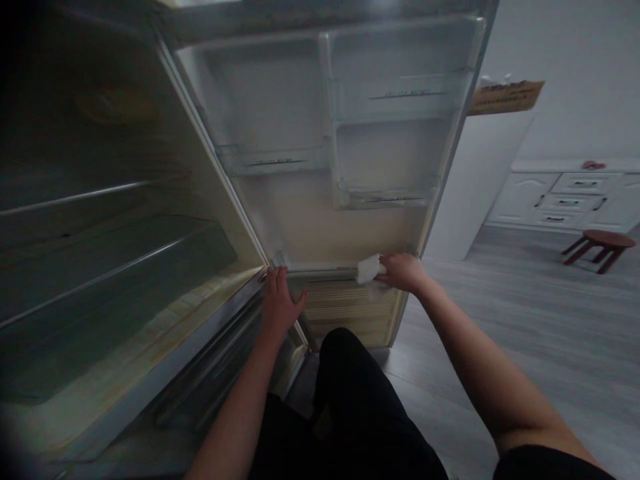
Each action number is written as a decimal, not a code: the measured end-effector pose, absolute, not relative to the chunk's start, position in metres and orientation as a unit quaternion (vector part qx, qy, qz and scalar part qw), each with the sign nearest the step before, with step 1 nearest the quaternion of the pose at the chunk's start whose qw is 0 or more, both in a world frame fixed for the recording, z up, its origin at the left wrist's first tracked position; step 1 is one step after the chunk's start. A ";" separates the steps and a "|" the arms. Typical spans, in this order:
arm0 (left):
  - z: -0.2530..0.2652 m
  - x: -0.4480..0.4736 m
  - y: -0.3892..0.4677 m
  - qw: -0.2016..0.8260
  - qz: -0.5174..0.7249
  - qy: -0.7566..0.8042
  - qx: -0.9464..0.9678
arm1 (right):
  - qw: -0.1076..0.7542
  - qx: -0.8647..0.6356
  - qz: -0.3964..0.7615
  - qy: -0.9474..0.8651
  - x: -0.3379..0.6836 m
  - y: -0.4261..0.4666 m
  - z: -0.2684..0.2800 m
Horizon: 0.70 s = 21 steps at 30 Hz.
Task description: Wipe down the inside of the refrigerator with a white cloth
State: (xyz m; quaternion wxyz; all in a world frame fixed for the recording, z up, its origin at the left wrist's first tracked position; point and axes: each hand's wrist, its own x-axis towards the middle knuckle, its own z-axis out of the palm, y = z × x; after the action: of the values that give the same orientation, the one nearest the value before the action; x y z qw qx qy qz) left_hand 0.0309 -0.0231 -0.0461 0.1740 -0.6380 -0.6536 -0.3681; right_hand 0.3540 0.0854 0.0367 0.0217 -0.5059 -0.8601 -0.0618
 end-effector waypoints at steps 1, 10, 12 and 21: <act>-0.046 0.032 -0.023 0.171 -0.368 -0.654 -0.638 | 0.053 -0.518 -0.074 -0.850 0.356 0.086 0.028; -0.044 0.038 -0.021 0.152 -0.364 -0.658 -0.642 | 0.371 -0.505 -0.077 -0.776 0.343 0.076 -0.064; -0.044 0.038 -0.021 0.155 -0.368 -0.656 -0.641 | 0.396 -0.496 -0.047 -0.771 0.340 0.065 -0.077; -0.047 0.036 -0.020 0.160 -0.374 -0.654 -0.638 | 0.624 -0.581 0.300 -0.427 0.334 0.053 -0.099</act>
State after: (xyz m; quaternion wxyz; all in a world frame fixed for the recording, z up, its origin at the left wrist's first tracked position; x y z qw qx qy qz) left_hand 0.0363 -0.0203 -0.0471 0.1597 -0.6377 -0.6544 -0.3735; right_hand 0.3342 0.0530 -0.0990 0.6244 -0.5807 -0.4275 0.3002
